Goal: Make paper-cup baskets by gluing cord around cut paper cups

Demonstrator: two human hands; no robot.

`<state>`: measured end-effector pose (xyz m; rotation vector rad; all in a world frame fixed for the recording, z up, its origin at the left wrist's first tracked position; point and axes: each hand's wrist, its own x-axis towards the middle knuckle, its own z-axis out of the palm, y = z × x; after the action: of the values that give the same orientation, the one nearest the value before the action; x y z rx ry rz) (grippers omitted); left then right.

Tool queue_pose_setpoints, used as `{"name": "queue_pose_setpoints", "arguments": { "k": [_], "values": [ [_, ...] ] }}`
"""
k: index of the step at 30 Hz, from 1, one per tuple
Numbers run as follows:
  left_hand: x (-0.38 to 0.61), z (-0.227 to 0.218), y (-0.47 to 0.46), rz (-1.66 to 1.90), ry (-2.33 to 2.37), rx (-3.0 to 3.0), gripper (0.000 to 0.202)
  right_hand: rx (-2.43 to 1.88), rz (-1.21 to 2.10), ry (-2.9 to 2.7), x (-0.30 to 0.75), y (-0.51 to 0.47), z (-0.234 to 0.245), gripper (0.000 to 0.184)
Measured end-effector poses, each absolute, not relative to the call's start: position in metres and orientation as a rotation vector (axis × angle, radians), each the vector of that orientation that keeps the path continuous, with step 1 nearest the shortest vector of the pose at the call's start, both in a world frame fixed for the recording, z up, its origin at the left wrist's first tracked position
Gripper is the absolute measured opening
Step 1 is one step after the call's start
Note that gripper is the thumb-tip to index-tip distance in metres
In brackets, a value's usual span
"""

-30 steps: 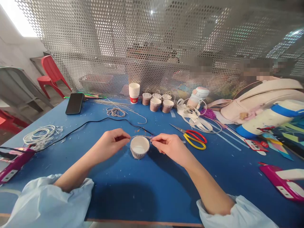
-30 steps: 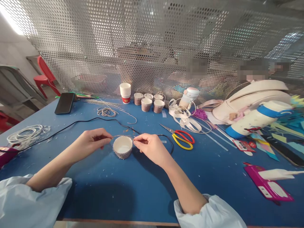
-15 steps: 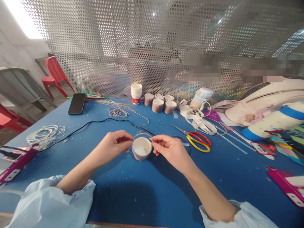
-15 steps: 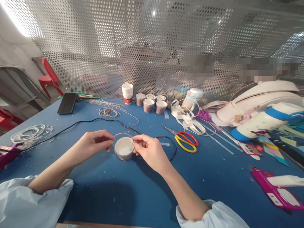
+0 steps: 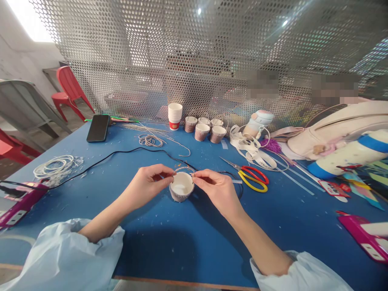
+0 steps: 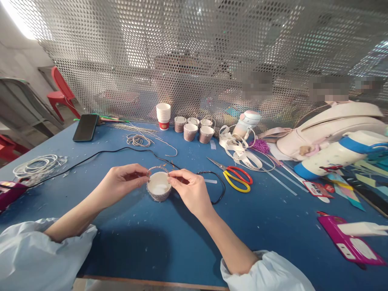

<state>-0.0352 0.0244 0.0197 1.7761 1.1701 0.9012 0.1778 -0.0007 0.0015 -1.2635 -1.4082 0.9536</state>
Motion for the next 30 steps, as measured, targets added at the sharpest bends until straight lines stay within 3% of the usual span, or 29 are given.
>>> {"name": "queue_pose_setpoints", "arguments": {
  "k": [19,30],
  "values": [
    [-0.031,0.006,0.027,0.9,1.252,1.903,0.019,-1.289,0.644,-1.643,0.171,-0.004,-0.005,0.017],
    [-0.032,0.005,0.027,0.962,1.15,1.908,0.018,-1.358,0.587,-1.702,0.174,-0.004,-0.009,0.01]
  ]
}}
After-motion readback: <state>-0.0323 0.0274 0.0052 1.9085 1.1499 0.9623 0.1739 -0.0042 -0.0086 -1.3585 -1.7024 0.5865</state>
